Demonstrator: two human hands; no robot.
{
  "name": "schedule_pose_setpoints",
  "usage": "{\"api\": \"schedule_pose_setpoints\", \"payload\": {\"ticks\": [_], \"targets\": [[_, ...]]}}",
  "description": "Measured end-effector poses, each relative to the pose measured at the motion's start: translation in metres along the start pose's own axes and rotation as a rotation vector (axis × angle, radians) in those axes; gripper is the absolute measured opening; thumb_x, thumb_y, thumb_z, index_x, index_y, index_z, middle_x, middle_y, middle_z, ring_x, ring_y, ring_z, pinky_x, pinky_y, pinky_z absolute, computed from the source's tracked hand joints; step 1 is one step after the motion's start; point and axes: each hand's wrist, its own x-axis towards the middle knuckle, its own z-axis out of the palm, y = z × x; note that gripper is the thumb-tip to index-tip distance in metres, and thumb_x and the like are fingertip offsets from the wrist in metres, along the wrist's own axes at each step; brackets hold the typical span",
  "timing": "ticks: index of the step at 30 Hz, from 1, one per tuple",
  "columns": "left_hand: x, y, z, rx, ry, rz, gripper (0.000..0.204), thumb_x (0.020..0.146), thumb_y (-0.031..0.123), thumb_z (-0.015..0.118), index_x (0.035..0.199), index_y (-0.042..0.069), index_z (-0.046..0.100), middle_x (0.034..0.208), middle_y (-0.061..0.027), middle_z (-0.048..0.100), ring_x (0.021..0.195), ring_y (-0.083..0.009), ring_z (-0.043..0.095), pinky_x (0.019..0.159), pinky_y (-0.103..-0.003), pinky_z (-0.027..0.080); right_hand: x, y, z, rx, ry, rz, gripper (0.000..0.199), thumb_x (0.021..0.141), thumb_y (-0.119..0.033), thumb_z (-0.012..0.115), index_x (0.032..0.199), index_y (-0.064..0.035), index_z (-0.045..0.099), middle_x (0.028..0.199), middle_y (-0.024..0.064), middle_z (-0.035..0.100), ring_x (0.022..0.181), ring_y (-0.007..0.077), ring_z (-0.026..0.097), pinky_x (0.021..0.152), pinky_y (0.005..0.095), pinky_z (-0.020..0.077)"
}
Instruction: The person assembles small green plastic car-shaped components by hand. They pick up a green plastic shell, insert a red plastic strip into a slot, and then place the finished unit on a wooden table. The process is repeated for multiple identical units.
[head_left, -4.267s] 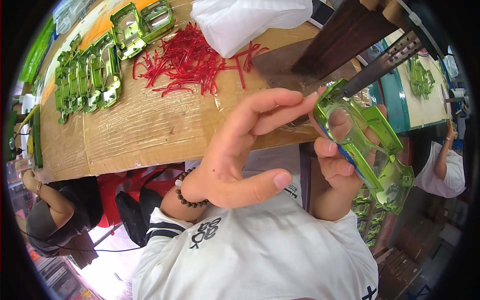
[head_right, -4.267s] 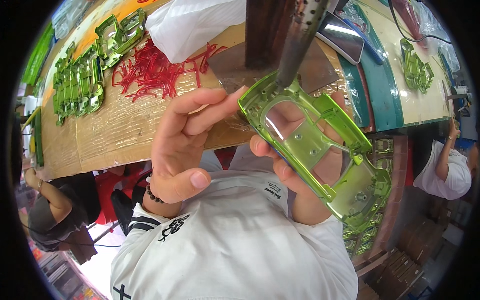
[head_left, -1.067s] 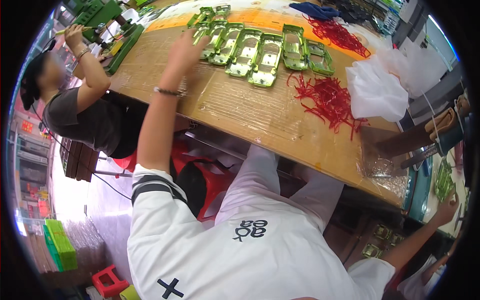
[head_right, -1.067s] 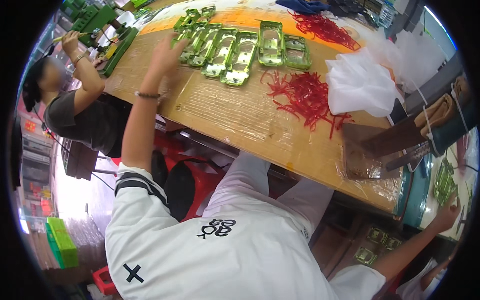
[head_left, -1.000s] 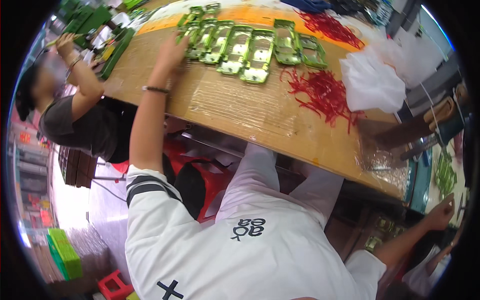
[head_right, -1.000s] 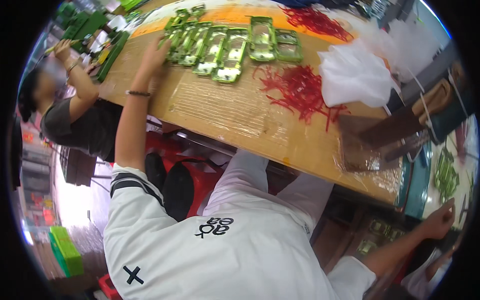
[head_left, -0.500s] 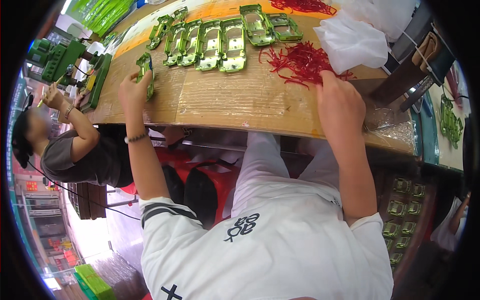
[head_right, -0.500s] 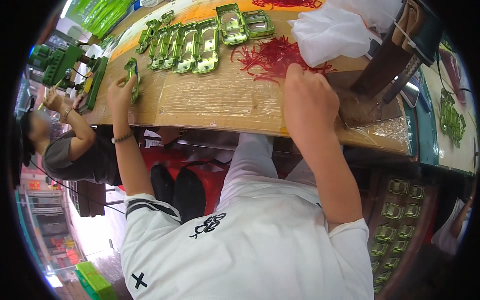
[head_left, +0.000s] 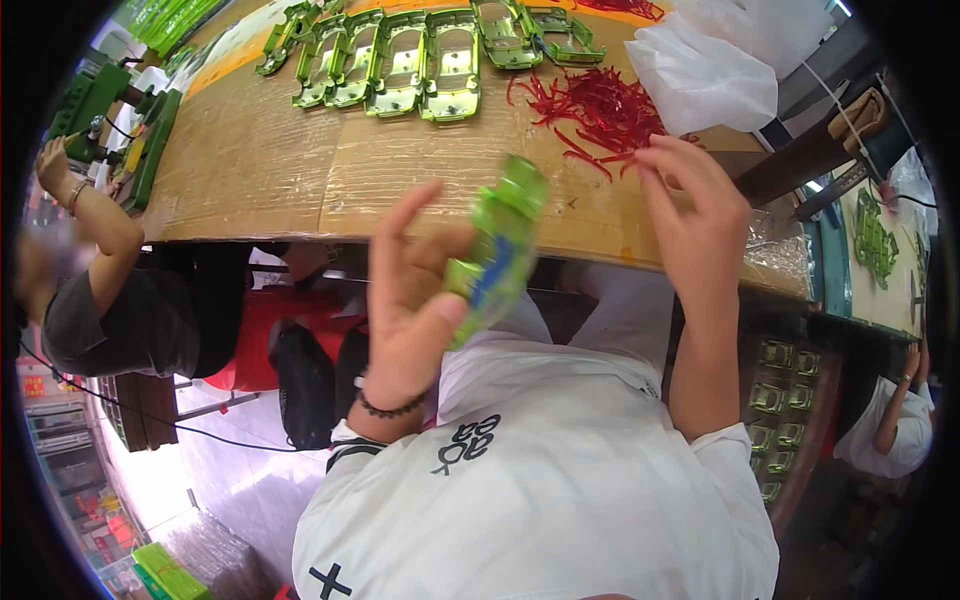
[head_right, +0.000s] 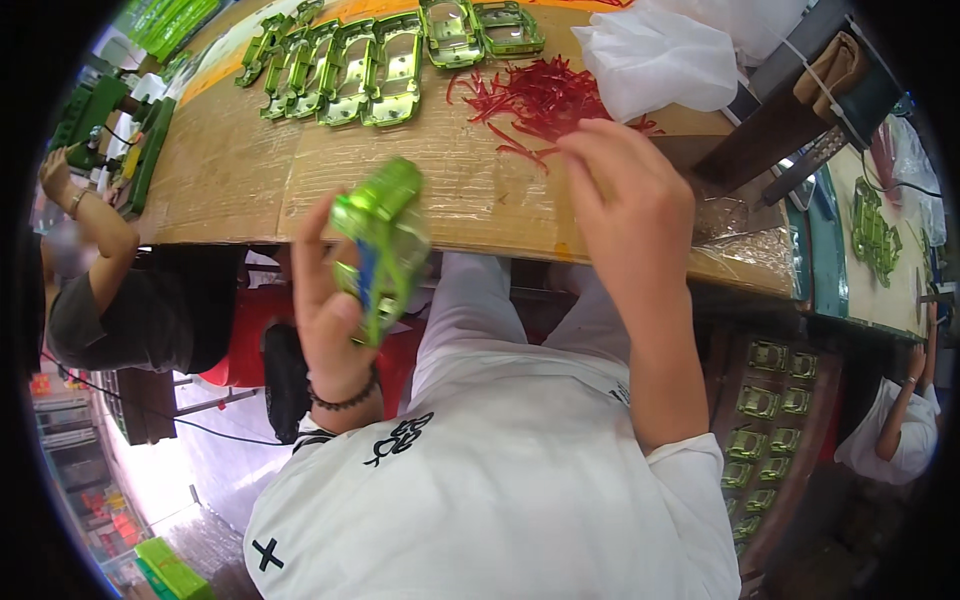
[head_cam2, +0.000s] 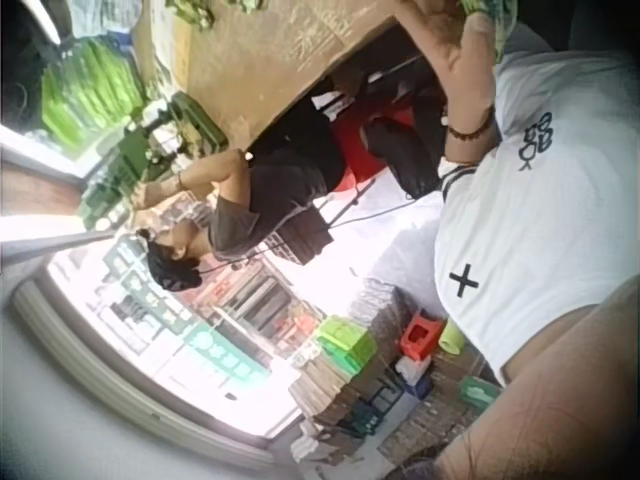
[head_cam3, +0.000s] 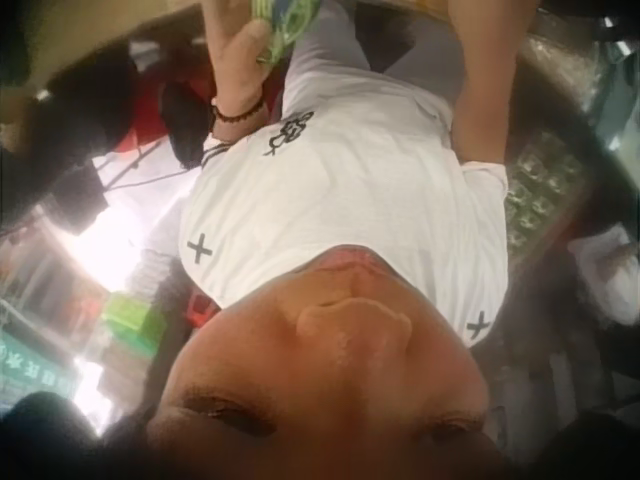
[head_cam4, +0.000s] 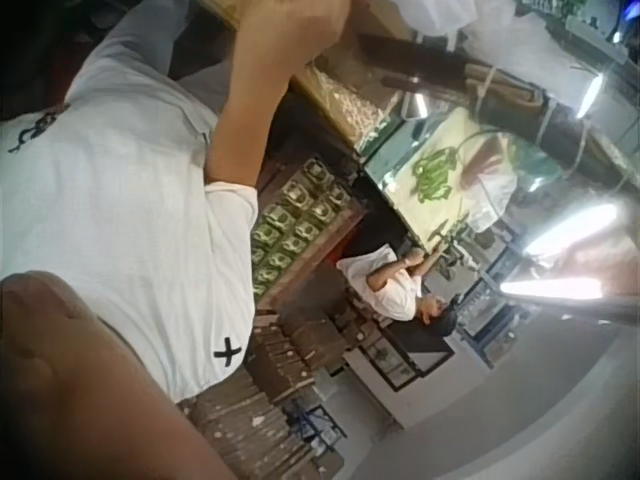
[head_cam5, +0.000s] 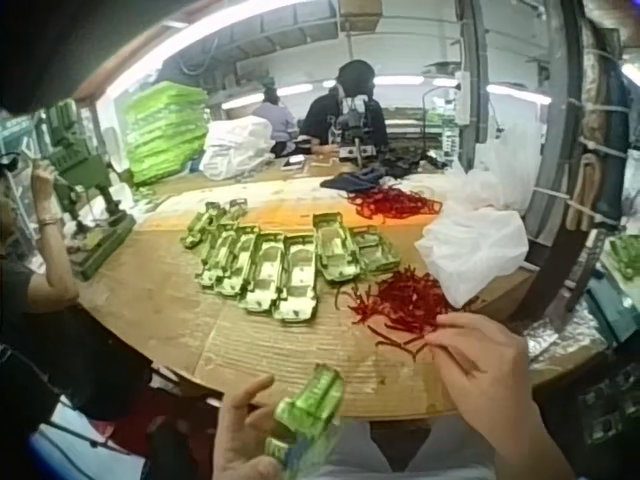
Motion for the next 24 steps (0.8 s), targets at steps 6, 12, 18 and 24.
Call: {"api": "schedule_pose_setpoints", "payload": {"ticks": [6,12,18,24], "targets": [[-0.010,-0.034,0.018,-0.005,-0.245,-0.199,0.069,0.075,0.007,0.052,0.134,0.006,0.016,0.114,-0.0152,0.046,0.103,-0.0206,0.047,0.087,-0.034,0.037,-0.033,-0.039,-0.027,0.215,0.050,-0.099,0.023,0.064,0.011,0.064,0.085,0.0009,0.064,0.084,0.0135,0.064,0.072,0.0220,0.063,0.060,0.0265,0.0494],[-0.013,-0.039,0.024,-0.007,-0.315,-0.267,0.069,0.074,0.008,0.052,0.134,0.006,0.017,0.112,-0.0145,0.046,0.099,-0.0196,0.047,0.085,-0.033,0.038,-0.036,-0.029,-0.037,0.139,-0.006,-0.232,0.031,0.061,0.009,0.063,0.091,-0.0003,0.065,0.086,0.0156,0.063,0.073,0.0234,0.063,0.063,0.0269,0.0510],[-0.014,-0.039,0.026,-0.003,-0.294,-0.262,0.069,0.074,0.009,0.054,0.133,0.006,0.018,0.111,-0.0146,0.046,0.099,-0.0195,0.047,0.084,-0.033,0.038,-0.042,-0.022,-0.039,0.186,-0.041,-0.241,0.032,0.060,0.006,0.063,0.091,0.0016,0.064,0.088,0.0177,0.063,0.074,0.0250,0.063,0.064,0.0271,0.0511],[-0.015,-0.042,0.029,0.214,-0.268,-0.176,0.072,0.072,0.009,0.056,0.133,0.005,0.019,0.110,-0.0154,0.048,0.096,-0.0195,0.049,0.083,-0.033,0.039,-0.053,-0.032,-0.043,0.529,-0.103,0.142,0.028,0.072,-0.003,0.066,0.096,0.0097,0.058,0.101,0.0256,0.057,0.092,0.0272,0.059,0.081,0.0303,0.0461]]}}
